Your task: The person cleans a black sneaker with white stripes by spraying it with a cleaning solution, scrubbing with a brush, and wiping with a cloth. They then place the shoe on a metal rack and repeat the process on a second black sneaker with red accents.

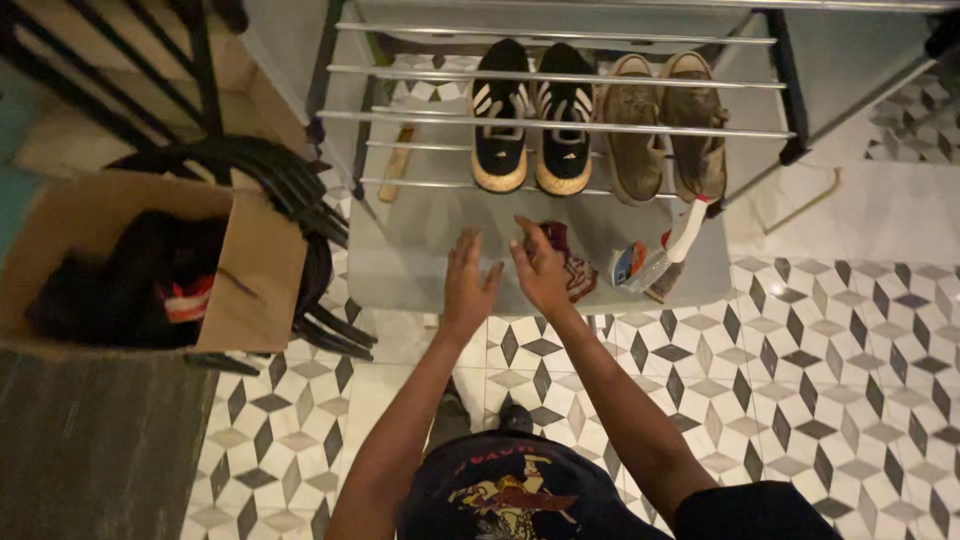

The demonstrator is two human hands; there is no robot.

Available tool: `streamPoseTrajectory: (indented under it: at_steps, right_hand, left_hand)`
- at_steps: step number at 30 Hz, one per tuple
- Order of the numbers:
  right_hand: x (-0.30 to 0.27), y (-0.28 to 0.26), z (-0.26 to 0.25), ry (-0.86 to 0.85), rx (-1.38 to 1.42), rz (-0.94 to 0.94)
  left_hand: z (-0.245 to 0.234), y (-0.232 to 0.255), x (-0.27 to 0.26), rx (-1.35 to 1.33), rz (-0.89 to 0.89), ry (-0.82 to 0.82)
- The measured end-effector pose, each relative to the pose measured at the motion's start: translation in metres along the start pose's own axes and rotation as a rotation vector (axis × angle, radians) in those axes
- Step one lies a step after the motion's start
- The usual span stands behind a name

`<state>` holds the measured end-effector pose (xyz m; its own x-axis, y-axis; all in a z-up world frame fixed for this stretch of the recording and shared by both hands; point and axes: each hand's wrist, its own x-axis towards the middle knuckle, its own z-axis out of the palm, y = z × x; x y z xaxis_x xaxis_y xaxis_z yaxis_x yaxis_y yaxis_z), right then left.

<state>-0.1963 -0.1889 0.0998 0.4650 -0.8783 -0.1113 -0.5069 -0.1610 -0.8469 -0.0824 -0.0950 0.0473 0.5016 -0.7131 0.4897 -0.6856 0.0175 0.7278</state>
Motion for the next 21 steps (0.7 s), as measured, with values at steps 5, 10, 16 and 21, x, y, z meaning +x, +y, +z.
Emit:
streamPoseTrajectory:
  at_steps: [5, 10, 16, 21]
  right_hand:
    - [-0.023, 0.046, 0.024, -0.040, 0.110, -0.514]
    - [-0.050, 0.074, 0.049, -0.197, 0.121, -0.519]
    - [-0.070, 0.092, 0.084, -0.285, -0.012, -0.565]
    - [-0.078, 0.088, 0.127, -0.359, -0.040, -0.651]
  left_hand:
    - [-0.011, 0.004, -0.075, 0.095, -0.135, -0.057]
    - [-0.029, 0.009, -0.136, 0.213, -0.238, -0.053]
    - [-0.054, 0.007, -0.171, 0.268, -0.270, 0.012]
    - [-0.096, -0.004, -0.185, 0.272, -0.316, 0.031]
